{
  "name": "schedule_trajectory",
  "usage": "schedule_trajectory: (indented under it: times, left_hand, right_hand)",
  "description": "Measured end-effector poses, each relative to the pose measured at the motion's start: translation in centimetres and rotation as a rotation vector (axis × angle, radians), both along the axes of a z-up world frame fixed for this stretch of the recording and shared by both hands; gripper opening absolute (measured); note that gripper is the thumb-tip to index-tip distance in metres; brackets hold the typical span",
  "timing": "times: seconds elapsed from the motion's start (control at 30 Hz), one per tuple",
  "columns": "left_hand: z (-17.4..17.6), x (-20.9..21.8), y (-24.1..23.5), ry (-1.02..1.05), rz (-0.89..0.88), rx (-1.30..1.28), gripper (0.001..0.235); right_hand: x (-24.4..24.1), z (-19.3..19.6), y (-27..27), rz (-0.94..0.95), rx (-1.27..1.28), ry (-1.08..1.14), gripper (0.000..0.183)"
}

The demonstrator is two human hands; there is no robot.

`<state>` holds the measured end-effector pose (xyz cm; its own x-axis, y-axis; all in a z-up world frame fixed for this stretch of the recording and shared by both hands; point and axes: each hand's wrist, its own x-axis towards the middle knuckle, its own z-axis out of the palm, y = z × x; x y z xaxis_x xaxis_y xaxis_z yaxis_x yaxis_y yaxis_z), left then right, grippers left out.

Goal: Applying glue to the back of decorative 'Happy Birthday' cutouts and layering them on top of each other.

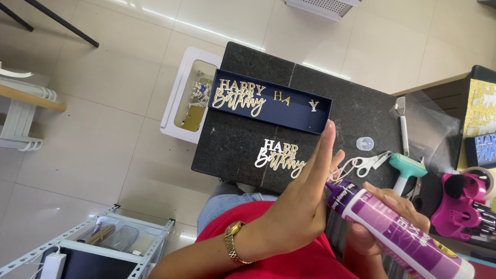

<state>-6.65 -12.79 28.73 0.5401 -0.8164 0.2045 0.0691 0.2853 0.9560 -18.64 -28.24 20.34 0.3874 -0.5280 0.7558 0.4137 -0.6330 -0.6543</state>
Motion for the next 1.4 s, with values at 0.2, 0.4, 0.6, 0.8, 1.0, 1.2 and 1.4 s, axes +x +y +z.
schedule_trajectory:
  times: [0.2,0.4,0.6,0.8,1.0,1.2,1.4]
  left_hand:
    - [0.1,-0.1,0.0,0.007,-0.017,0.002,0.092]
    - [0.2,0.1,0.1,0.015,-0.023,0.015,0.092]
    - [0.2,0.2,0.0,0.004,-0.005,0.032,0.088]
    - [0.0,0.5,0.2,0.241,0.090,-0.019,0.089]
    - [0.3,1.3,0.1,0.355,0.207,-0.071,0.075]
    - [-0.3,1.5,0.1,0.296,0.151,-0.029,0.073]
    - [-1.5,2.1,0.7,0.463,-0.063,-0.211,0.081]
  right_hand:
    - [-0.3,0.5,0.1,-0.029,0.028,0.037,0.051]
    - [-1.2,-1.0,-0.6,-0.134,-0.131,0.041,0.059]
    - [0.3,-2.5,-1.3,0.056,0.049,-0.294,0.066]
    - [0.8,2.2,-0.9,0.509,0.629,0.000,0.051]
    - [2.0,3.1,0.0,1.190,1.160,0.175,0.058]
    - [2.7,4.0,1.0,1.239,1.098,0.313,0.082]
    - [1.9,2.8,0.4,1.202,1.161,0.300,0.086]
